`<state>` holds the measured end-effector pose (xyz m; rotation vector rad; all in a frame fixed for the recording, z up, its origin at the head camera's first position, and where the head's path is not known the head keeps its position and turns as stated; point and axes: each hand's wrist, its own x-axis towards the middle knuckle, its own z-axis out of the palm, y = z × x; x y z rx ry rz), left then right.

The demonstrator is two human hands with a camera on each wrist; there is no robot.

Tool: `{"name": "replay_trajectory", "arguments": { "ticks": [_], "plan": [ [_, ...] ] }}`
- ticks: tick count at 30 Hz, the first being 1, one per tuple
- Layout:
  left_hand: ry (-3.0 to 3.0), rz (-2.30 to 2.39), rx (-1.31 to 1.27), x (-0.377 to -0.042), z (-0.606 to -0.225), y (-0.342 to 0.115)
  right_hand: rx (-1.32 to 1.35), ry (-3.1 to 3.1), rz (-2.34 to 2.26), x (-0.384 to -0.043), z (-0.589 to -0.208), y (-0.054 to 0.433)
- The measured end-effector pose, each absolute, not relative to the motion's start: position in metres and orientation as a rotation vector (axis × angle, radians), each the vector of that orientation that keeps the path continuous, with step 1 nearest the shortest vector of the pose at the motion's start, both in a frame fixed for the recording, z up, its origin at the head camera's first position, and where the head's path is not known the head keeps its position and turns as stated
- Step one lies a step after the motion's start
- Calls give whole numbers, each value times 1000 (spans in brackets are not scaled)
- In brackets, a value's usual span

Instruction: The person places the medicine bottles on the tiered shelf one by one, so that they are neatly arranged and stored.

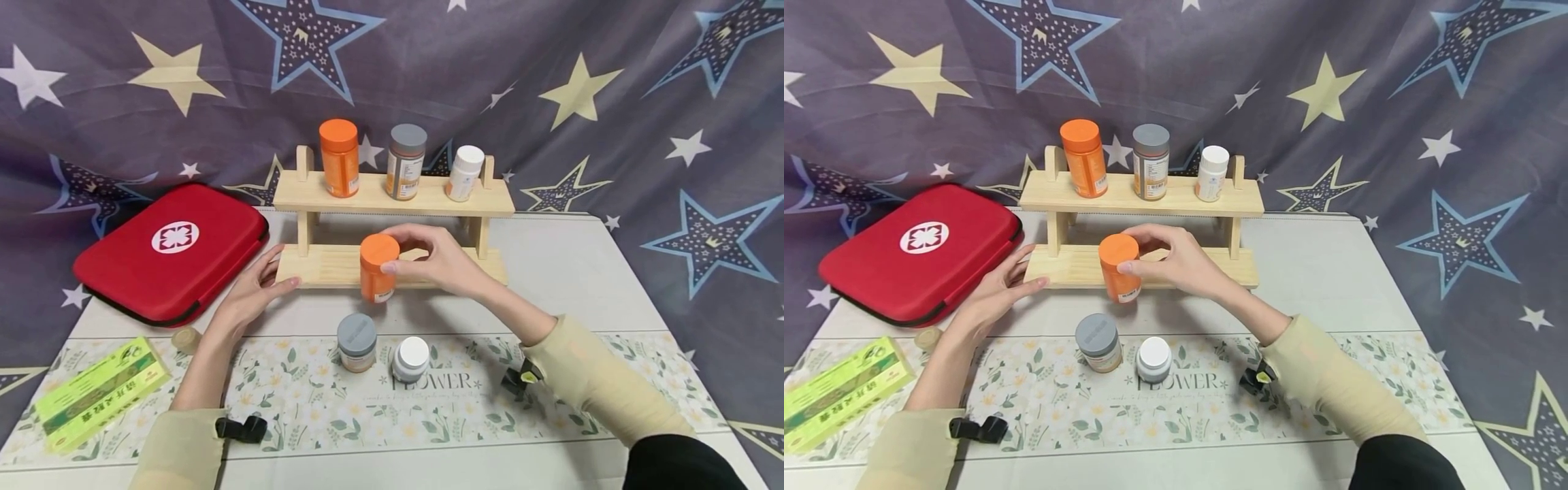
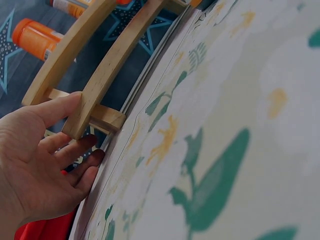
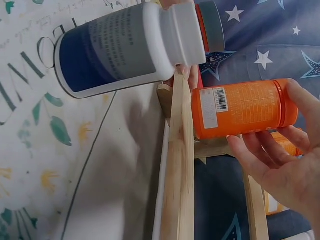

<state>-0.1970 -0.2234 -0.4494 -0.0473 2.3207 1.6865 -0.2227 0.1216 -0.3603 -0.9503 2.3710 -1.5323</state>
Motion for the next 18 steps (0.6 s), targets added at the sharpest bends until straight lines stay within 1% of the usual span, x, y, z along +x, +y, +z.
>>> {"name": "replay_trajectory", "arguments": {
  "ticks": [18],
  "plan": [
    [2297,1708,-21,-197,-449,-225,-890,2350,-1537,-245,-345,104]
  ]
}}
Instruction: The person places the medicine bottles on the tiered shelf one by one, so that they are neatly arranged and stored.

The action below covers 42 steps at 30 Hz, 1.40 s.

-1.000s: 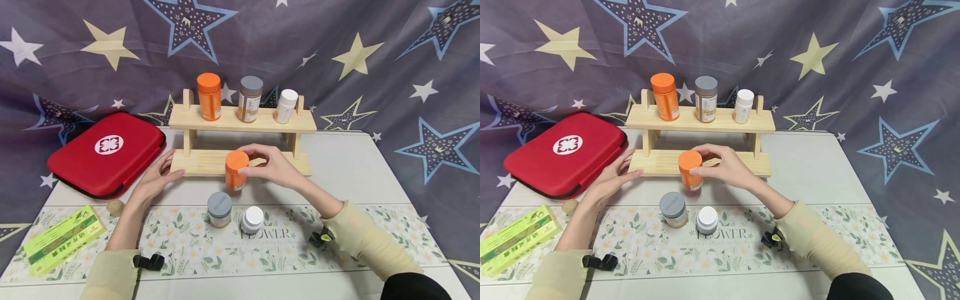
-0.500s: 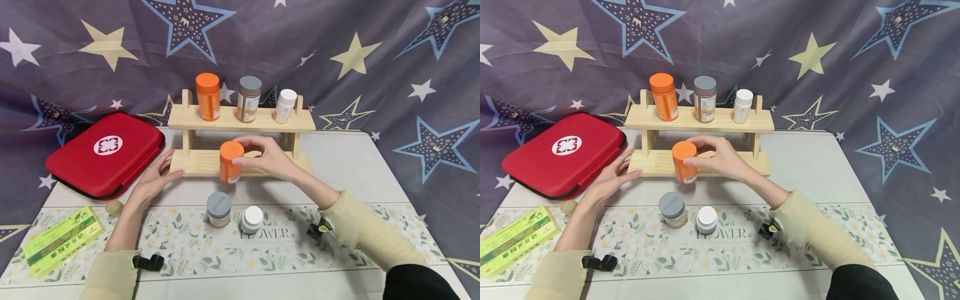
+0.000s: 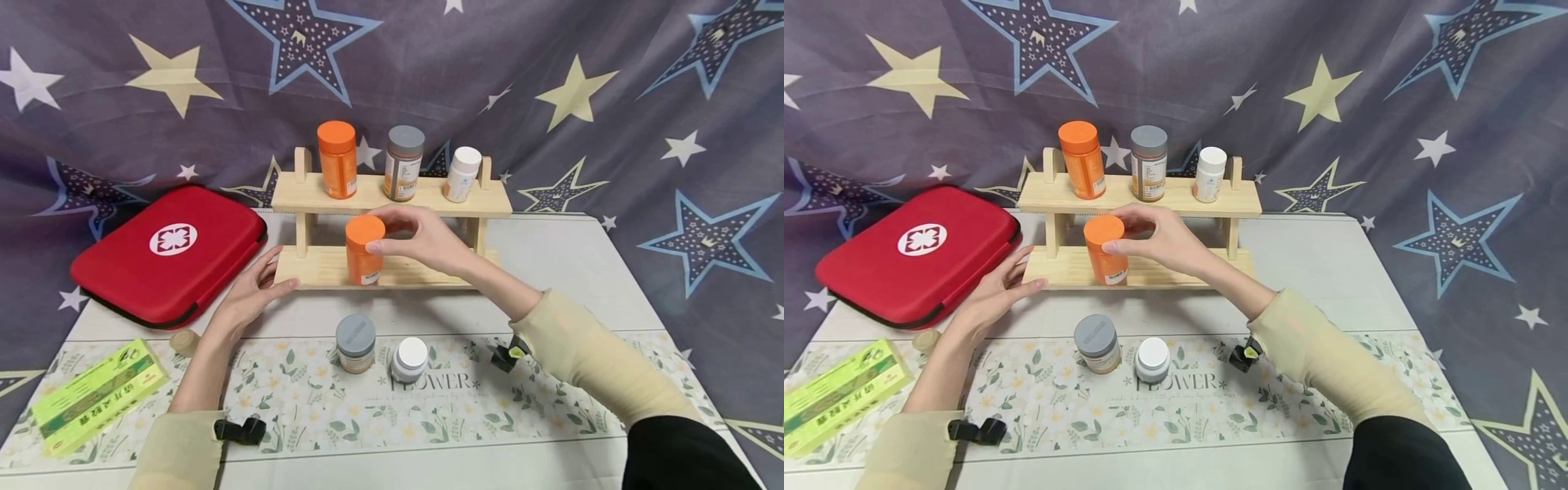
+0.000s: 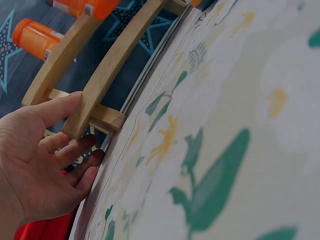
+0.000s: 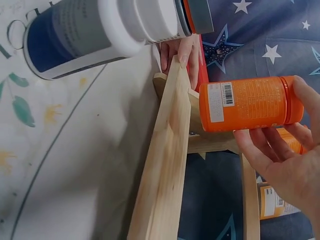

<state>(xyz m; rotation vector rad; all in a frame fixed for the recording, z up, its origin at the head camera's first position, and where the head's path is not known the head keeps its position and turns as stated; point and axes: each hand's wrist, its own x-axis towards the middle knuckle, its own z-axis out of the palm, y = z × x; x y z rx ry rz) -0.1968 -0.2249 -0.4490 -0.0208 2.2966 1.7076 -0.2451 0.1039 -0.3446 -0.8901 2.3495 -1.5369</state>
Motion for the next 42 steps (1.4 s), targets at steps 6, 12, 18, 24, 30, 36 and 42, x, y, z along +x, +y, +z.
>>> {"name": "replay_trajectory", "arguments": {
  "ticks": [6,12,18,24,30,36,42],
  "plan": [
    [2299,1702,-28,-197,-450,-223,-908,2317,-1562,-250,-343,95],
    [2299,1700,-37,-197,-450,-223,-914,2319,-1549,-255,-342,87],
    [2327,1664,-46,-197,-449,-224,-938,2309,-1542,-262,-344,80],
    [2333,1652,-47,-196,-448,-225,-971,2280,-1556,-268,-347,73],
    [2329,1652,-52,-196,-447,-225,-969,2279,-1542,-272,-354,67],
    [2333,1648,-45,-197,-447,-225,-906,2291,-1530,-275,-359,63],
    [2319,1667,-43,-198,-448,-225,-900,2273,-1538,-276,-364,60]
  ]
}}
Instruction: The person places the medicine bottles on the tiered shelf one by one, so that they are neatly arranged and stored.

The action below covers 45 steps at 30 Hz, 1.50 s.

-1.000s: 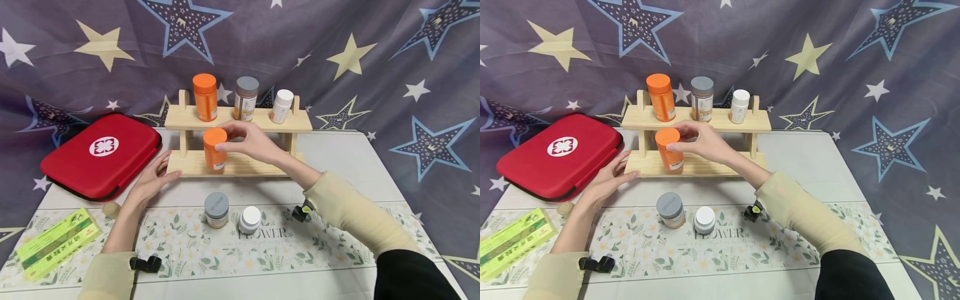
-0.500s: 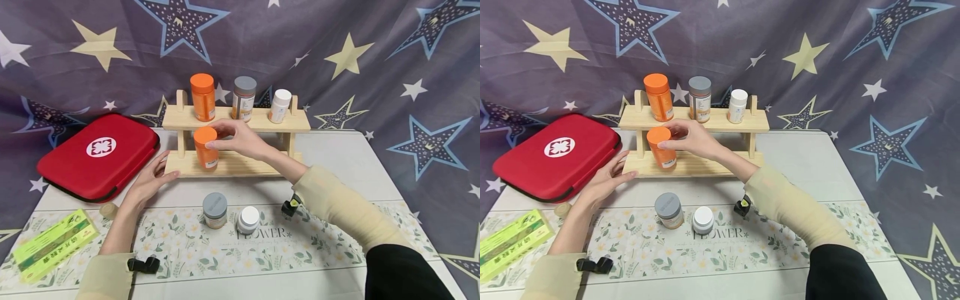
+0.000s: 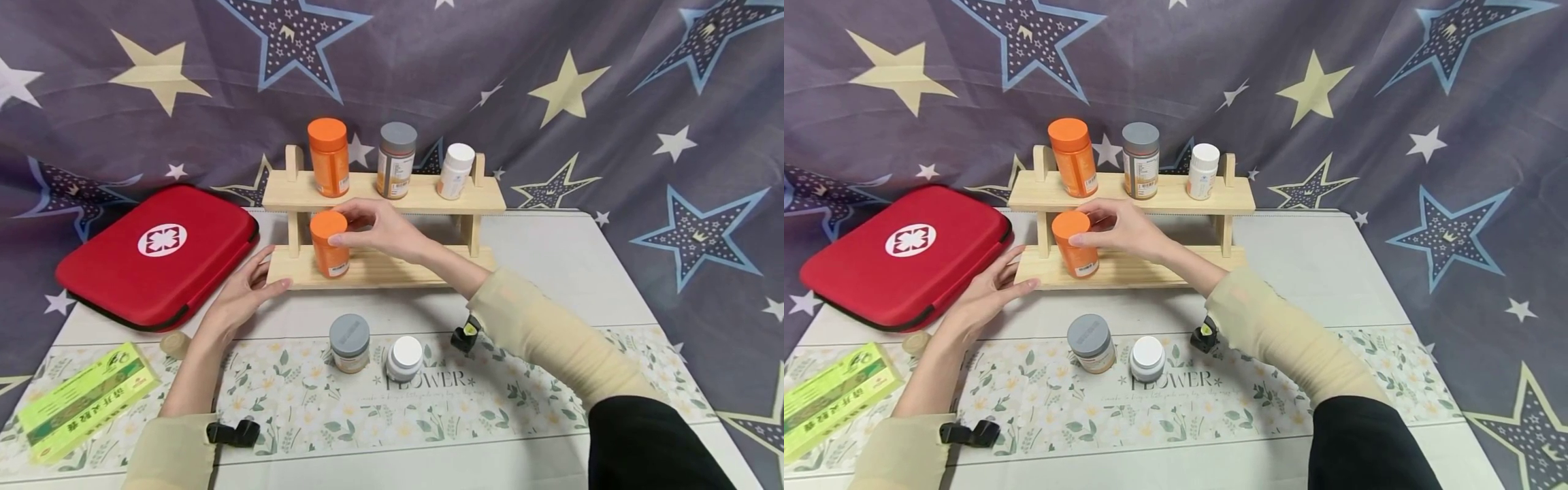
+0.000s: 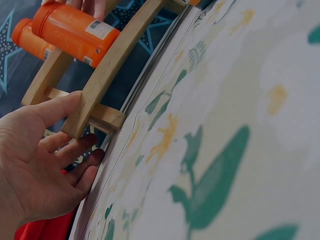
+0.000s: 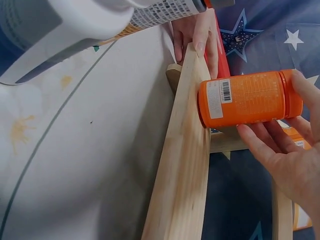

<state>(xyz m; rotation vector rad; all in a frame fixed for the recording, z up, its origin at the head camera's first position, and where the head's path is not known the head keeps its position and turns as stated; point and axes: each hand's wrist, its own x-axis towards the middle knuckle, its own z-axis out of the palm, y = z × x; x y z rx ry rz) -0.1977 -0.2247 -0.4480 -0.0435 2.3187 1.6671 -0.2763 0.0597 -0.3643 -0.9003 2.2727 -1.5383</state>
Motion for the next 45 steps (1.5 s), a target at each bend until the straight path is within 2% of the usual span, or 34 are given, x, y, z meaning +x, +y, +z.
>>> {"name": "replay_trajectory", "arguments": {
  "ticks": [26,45],
  "plan": [
    [2320,1669,-52,-198,-448,-224,-890,2272,-1502,-277,-368,59],
    [2316,1671,-60,-198,-448,-225,-766,2153,-1728,-257,-383,107]
  ]
}}
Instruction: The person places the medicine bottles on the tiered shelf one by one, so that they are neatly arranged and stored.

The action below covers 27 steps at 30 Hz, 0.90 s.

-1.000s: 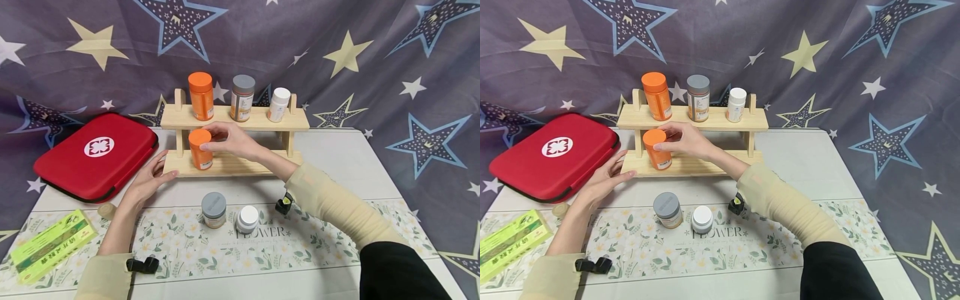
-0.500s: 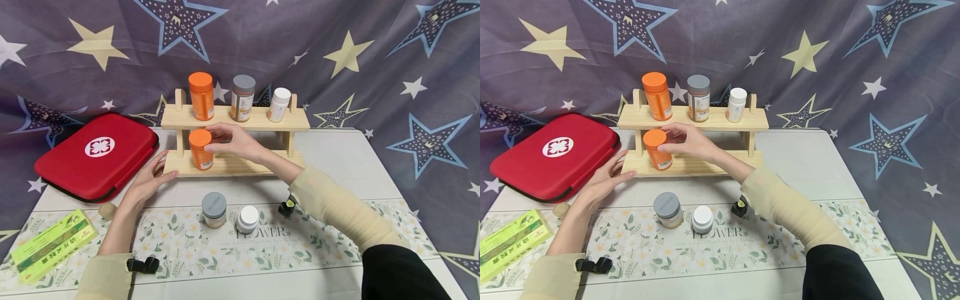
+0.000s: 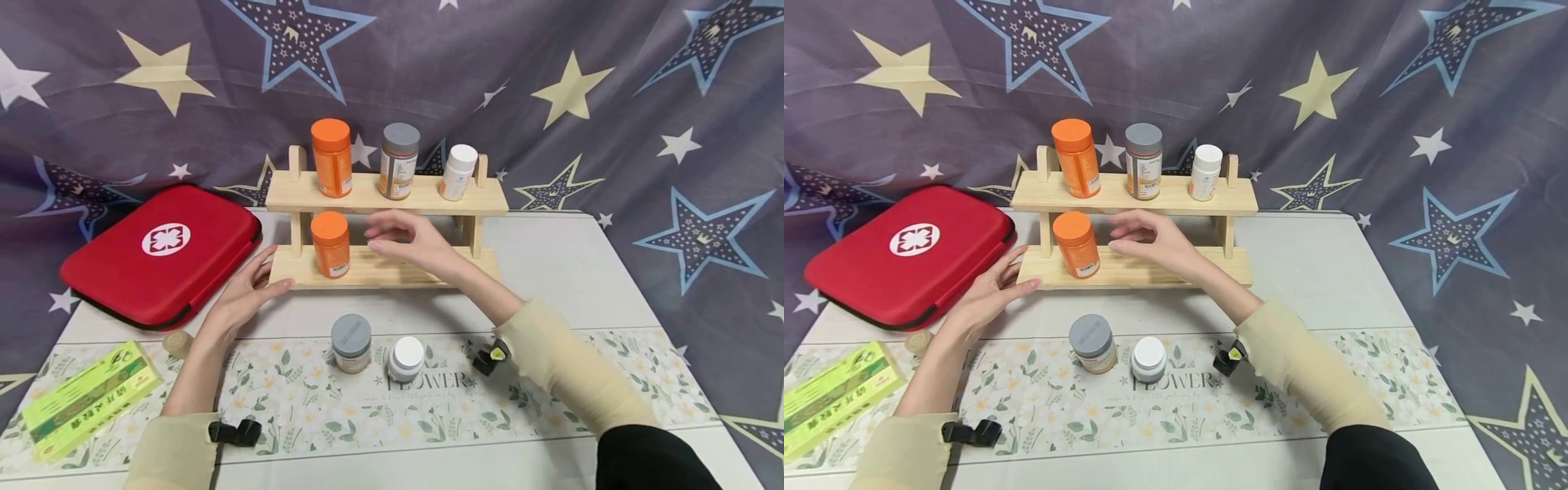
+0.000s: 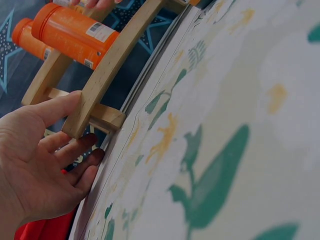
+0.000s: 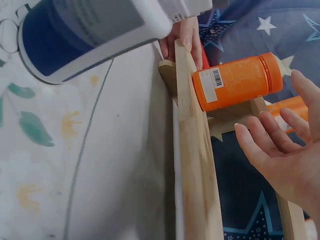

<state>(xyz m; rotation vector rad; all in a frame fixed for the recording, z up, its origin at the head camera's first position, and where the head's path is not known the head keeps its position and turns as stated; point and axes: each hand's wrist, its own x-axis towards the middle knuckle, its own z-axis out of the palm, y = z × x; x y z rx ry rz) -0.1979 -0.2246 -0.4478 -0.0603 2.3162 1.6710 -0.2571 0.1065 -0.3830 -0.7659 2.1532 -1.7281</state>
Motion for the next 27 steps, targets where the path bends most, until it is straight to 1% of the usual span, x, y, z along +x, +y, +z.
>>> {"name": "replay_trajectory", "arguments": {
  "ticks": [4,12,20,27],
  "plan": [
    [2320,1660,-59,-198,-448,-223,-752,2155,-1760,-250,-388,117],
    [2321,1647,-62,-199,-448,-223,-857,2171,-1726,-235,-398,136],
    [2318,1659,-58,-199,-447,-224,-910,2009,-1710,-215,-407,145],
    [2313,1661,-65,-198,-448,-225,-1013,1883,-1666,-204,-416,150]
  ]
}}
